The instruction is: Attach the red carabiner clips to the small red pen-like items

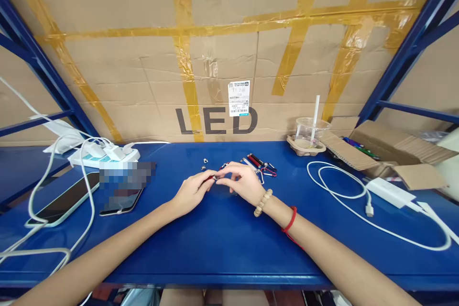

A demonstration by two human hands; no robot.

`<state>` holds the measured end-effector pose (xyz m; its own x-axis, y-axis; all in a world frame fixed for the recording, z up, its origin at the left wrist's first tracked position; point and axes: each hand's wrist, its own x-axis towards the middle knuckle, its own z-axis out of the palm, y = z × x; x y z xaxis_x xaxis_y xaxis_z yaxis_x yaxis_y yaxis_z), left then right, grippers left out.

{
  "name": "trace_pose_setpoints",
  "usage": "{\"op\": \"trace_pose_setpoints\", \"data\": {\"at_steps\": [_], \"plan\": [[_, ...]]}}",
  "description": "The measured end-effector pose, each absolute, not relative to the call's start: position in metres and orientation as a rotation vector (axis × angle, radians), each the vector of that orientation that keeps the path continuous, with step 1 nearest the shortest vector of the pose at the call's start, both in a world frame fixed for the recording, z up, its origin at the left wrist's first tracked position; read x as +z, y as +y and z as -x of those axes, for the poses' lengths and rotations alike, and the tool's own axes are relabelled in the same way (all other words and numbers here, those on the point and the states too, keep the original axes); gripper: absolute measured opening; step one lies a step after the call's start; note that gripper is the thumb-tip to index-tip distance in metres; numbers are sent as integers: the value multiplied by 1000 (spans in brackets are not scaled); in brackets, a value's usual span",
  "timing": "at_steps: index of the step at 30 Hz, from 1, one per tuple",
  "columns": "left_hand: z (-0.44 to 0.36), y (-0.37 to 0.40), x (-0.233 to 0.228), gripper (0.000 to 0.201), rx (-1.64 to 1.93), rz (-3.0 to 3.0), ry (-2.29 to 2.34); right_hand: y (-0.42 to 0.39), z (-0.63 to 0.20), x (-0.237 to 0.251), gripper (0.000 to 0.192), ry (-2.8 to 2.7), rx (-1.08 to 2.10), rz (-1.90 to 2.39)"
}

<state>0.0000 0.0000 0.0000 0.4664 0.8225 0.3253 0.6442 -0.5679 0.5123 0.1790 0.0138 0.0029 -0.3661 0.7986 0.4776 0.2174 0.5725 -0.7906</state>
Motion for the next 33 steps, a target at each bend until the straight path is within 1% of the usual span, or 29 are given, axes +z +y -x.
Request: {"op": "trace_pose_setpoints", "data": {"at_steps": [3, 9, 12, 16, 19, 22, 24, 25, 28, 33], "plan": [[0, -1, -1, 27, 760, -2397, 1185, 15, -180, 1, 24, -1855, 815, 804], [1, -2, -3, 24, 681, -2444, 1156, 17, -183, -1, 30, -1848, 1017, 879], [0, -2, -3, 23, 649, -2463, 1183, 20, -184, -2, 31, -1863, 972, 957], [-2, -1, -4, 23, 654, -2518, 1273, 22, -186, -4, 31, -1943, 833, 986], [-2, 2, -7, 22, 666, -2567, 1361, 22, -187, -4, 30, -2044, 598, 1028], [-1, 4, -10, 22, 689, -2560, 1469, 26, -189, -9, 41, -2190, 256, 1090], [-1, 5, -10, 23, 689, -2533, 1520, 32, -190, -16, 47, -2308, 109, 1109], [-1, 5, -10, 23, 684, -2521, 1537, 35, -191, -19, 46, -2357, 86, 1135], [-1, 6, -10, 24, 675, -2502, 1558, 43, -192, -27, 33, -2387, 73, 1143], [0, 6, -12, 23, 691, -2501, 1533, 46, -195, -23, 17, -2315, 76, 1093]]}}
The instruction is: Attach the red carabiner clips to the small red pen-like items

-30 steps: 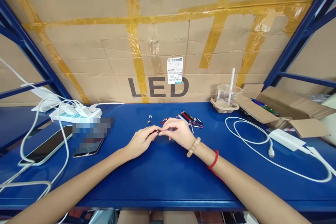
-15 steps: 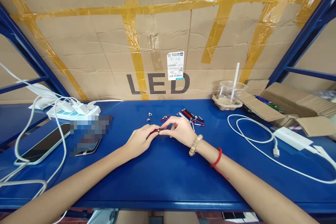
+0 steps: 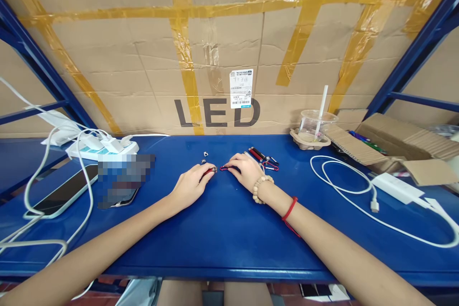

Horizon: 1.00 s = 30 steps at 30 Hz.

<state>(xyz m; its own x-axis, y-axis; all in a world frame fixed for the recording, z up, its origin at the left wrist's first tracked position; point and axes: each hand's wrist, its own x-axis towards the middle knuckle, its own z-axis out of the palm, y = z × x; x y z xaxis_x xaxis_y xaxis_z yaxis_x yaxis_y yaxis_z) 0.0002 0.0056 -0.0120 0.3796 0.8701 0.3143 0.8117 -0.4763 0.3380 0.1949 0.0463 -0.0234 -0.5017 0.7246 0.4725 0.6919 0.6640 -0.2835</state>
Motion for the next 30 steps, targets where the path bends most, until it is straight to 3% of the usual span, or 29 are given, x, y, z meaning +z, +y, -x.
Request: {"op": "trace_pose_setpoints", "data": {"at_steps": [13, 21, 30], "plan": [[-1, 9, -13, 26, 580, -2568, 1595, 39, -193, -14, 16, -2306, 15, 1212], [0, 6, -9, 24, 794, -2462, 1404, 34, -191, -13, 18, -2275, 87, 1099], [1, 4, -7, 24, 828, -2477, 1270, 18, -179, 0, 23, -1997, 454, 890]]}}
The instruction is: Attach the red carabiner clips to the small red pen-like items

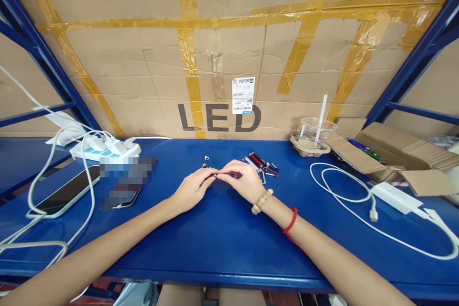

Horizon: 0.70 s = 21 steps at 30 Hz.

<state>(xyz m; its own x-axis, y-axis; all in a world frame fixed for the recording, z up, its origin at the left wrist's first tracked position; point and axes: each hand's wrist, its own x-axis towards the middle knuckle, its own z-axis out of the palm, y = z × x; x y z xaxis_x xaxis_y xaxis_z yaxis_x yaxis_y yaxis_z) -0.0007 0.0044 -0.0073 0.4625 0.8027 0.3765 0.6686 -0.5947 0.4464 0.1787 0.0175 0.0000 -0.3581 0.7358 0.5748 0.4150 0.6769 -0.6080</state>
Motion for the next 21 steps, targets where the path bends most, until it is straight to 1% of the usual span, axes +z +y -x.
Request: {"op": "trace_pose_setpoints", "data": {"at_steps": [2, 5, 8, 12, 17, 21], "plan": [[0, 4, -7, 23, 830, -2489, 1300, 21, -183, 0, 21, -1990, 395, 993], [0, 3, -6, 23, 838, -2478, 1367, 26, -190, -2, 21, -2061, 195, 1144], [0, 3, -6, 23, 840, -2466, 1420, 28, -193, -6, 19, -2185, 62, 1209], [0, 3, -5, 24, 828, -2464, 1448, 30, -190, -12, 12, -2264, 72, 1209], [0, 3, -6, 25, 817, -2453, 1429, 33, -187, -16, 11, -2245, 204, 1116], [0, 3, -6, 24, 844, -2447, 1431, 28, -185, -11, 11, -2297, 152, 1136]]}}
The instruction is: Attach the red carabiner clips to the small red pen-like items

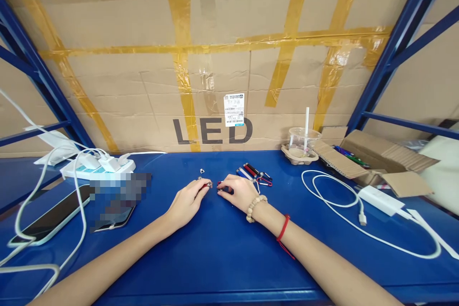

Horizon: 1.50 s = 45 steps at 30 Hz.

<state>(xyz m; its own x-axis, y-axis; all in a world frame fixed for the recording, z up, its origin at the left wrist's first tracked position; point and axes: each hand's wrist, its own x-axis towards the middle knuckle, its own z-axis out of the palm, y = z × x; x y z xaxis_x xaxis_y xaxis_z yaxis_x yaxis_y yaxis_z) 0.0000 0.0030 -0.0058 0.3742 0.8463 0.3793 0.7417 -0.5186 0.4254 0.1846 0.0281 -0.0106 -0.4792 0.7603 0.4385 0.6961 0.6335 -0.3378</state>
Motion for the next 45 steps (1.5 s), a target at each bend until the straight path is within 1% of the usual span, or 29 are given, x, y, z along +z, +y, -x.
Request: {"op": "trace_pose_setpoints", "data": {"at_steps": [5, 7, 12, 17, 22, 26, 31, 34, 40, 42, 45], "plan": [[0, 3, -4, 24, 883, -2430, 1416, 20, -183, -2, 6, -2296, -9, 1244], [0, 3, -3, 24, 888, -2408, 1397, 19, -183, -1, 7, -2235, -9, 1228], [0, 3, -3, 24, 874, -2357, 1355, 16, -182, 0, 23, -2028, 194, 1032], [1, 3, -4, 24, 829, -2367, 1233, 12, -178, 5, 20, -1986, 390, 896], [2, 0, -2, 23, 743, -2377, 1112, 16, -181, 7, 27, -1969, 554, 915], [3, -1, -2, 21, 725, -2368, 1093, 20, -185, 5, 28, -1953, 605, 943], [3, -1, -2, 20, 696, -2380, 1089, 19, -185, 3, 25, -1940, 682, 969], [3, -2, -4, 19, 688, -2393, 1099, 17, -183, 0, 26, -1952, 656, 1010], [3, 0, -9, 16, 771, -2410, 1083, 12, -178, -5, 33, -1919, 620, 1088], [3, 0, -10, 16, 794, -2432, 1074, 11, -177, -5, 35, -1892, 734, 1119], [3, 1, -10, 18, 820, -2455, 1078, 11, -177, -5, 39, -1811, 993, 1186]]}}
